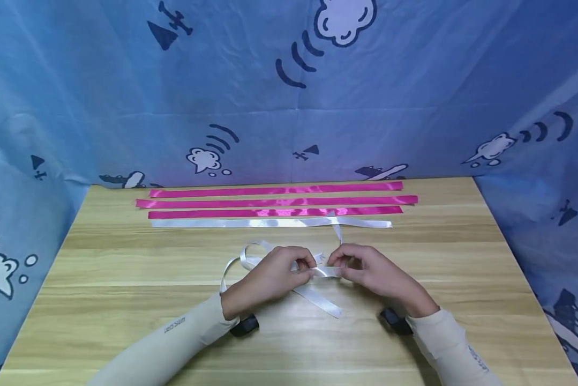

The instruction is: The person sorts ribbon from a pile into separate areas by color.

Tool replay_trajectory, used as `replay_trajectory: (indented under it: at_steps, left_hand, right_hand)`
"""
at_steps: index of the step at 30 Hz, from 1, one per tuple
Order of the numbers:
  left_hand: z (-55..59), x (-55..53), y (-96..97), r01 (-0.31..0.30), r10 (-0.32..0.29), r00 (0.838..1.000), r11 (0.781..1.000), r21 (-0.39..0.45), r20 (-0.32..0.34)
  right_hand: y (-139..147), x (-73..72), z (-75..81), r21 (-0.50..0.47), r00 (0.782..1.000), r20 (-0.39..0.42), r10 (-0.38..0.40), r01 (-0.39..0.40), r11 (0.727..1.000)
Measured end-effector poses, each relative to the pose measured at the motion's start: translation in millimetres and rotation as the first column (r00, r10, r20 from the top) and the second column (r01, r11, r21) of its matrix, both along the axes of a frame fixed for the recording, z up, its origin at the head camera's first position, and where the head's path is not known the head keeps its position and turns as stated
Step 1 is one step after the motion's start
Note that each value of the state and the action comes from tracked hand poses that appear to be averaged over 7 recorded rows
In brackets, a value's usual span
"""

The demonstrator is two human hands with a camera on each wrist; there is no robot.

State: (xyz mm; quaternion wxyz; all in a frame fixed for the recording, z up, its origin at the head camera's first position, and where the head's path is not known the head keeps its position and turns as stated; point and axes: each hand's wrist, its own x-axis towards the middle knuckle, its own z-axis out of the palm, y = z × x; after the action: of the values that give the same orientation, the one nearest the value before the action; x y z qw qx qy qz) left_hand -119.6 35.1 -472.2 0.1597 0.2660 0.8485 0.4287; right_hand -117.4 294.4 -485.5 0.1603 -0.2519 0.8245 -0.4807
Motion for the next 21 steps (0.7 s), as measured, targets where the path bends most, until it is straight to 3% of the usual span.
replay_trajectory:
  at_steps: [5, 10, 21]
  left_hand:
    - [4.0, -0.3, -5.3, -0.013, 0.009, 0.999, 0.998, 0.066, 0.054]
    - [7.6, 0.3, -7.9, -0.028, 0.017, 0.995, 0.994, 0.110, 0.102]
    - [14.0, -3.1, -8.6, -0.058, 0.039, 0.992, 0.986, 0.159, 0.122]
  right_hand:
    - [1, -2.1, 1.6, -0.059, 0.995, 0.082, 0.059, -0.054, 0.997]
    - [1, -2.9, 4.7, -0.091, 0.992, 0.094, 0.081, -0.072, 0.993]
    - [5, -4.4, 20.6, -0.053, 0.999, 0.001, -0.049, 0.049, 0.997]
